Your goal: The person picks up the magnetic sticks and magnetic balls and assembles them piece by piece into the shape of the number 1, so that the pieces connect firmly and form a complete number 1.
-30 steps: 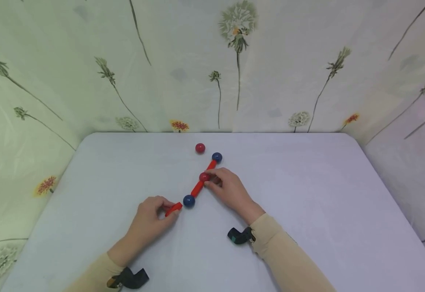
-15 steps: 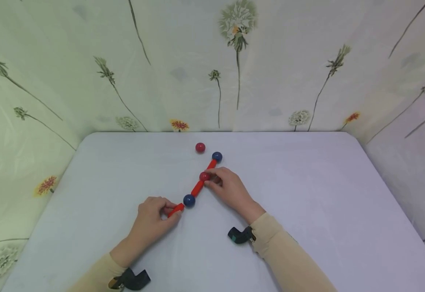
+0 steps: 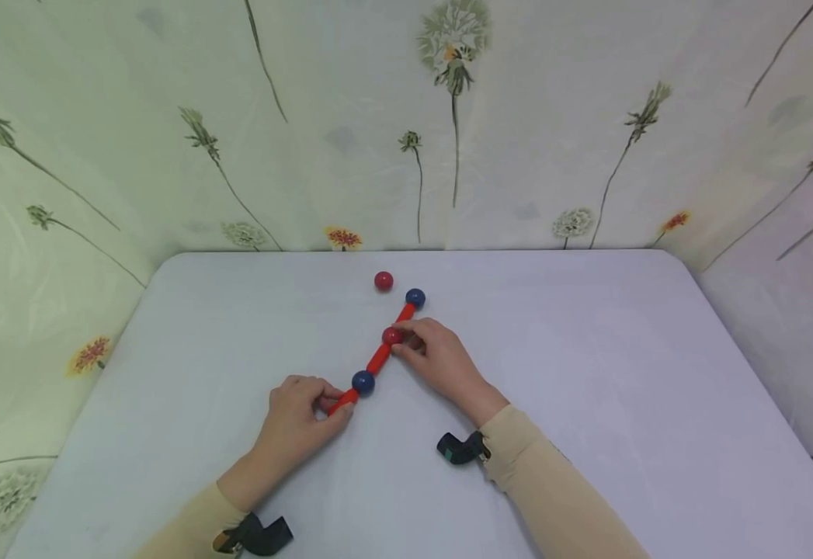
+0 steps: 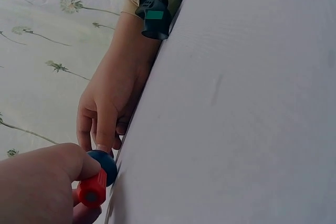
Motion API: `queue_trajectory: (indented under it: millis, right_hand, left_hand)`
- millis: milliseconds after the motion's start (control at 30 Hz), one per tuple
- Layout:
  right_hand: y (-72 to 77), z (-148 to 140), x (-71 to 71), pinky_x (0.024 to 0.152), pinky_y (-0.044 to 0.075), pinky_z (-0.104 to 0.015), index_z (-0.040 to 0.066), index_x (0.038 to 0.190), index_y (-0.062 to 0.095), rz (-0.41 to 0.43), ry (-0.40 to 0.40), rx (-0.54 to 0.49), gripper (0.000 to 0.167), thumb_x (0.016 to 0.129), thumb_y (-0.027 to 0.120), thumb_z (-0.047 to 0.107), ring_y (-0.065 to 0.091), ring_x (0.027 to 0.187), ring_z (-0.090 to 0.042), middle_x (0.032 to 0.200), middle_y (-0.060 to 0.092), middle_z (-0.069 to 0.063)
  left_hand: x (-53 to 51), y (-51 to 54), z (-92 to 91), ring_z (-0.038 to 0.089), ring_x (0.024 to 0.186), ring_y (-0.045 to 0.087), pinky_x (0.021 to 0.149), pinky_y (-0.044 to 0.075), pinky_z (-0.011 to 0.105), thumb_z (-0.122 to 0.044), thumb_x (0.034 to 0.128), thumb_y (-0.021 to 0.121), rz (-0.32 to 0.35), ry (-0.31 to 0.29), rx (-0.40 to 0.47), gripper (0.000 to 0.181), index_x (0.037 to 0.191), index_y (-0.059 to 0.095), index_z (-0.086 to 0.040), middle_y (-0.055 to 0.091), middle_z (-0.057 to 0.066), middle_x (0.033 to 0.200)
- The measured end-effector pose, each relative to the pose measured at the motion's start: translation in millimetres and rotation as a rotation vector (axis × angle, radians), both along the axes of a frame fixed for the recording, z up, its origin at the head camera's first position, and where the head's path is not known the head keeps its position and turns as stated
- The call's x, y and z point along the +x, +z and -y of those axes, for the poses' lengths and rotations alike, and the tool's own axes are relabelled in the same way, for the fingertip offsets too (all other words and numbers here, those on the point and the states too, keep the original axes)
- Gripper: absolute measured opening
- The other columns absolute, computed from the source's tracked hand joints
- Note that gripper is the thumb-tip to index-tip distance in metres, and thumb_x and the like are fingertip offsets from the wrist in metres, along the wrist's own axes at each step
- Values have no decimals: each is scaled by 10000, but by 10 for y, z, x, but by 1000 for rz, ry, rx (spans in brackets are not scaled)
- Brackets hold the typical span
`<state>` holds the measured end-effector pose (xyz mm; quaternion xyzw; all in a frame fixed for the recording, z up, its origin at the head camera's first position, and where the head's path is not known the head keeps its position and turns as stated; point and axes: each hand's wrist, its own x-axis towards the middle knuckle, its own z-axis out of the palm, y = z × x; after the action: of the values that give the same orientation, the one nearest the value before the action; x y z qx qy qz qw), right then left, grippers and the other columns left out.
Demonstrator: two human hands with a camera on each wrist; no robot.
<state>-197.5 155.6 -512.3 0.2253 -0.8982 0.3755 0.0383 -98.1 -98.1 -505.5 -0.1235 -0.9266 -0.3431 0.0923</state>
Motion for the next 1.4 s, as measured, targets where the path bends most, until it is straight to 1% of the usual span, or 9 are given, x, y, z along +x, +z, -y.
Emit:
queue_trajectory:
  millis: [433,600,800,1033,1233,1400]
  right_hand:
    - [4,5,11,746,530,-281,171,1234,652,2,-9,5,368,895,753,270,604,828,-71,1032,644,57]
    - [4,-6,10,740,530,-286,167,1239,652,2,-14,1,368,896,753,256,600,822,-76,1019,642,59]
    - [9,-11,9,739,529,-286,167,1226,655,-2,-19,3,356,896,754,252,598,822,-77,1021,642,59]
    - [24,7,15,740,530,-290,170,1226,658,4,-10,-7,355,896,754,257,601,827,-90,1027,644,58]
    - [17,-5,14,739,527,-288,165,1231,658,12,-28,2,364,893,756,255,594,822,-86,1015,639,58]
    - [19,-14,15,737,526,-293,157,1240,657,4,-28,-1,367,897,752,248,591,818,-90,1007,641,51]
  left_hand:
    - [10,25,-3,165,894,510,768,341,387,-281,825,779,3,35,2,140,887,718,-172,566,-130,724]
    - [7,19,-2,166,887,511,766,352,386,-273,823,778,-1,43,-2,143,892,712,-166,561,-127,728]
    - [4,11,-1,172,891,514,759,354,387,-283,819,782,-9,41,-9,152,888,714,-166,564,-123,729]
    - [20,31,6,177,879,509,758,364,388,-281,822,783,-3,43,-3,166,906,716,-155,571,-100,741]
    - [17,40,-2,181,890,507,762,370,389,-294,832,778,-4,30,1,176,926,725,-155,584,-89,757]
    - [10,32,2,182,887,506,753,371,388,-301,833,780,-19,21,-3,179,925,731,-155,594,-91,752]
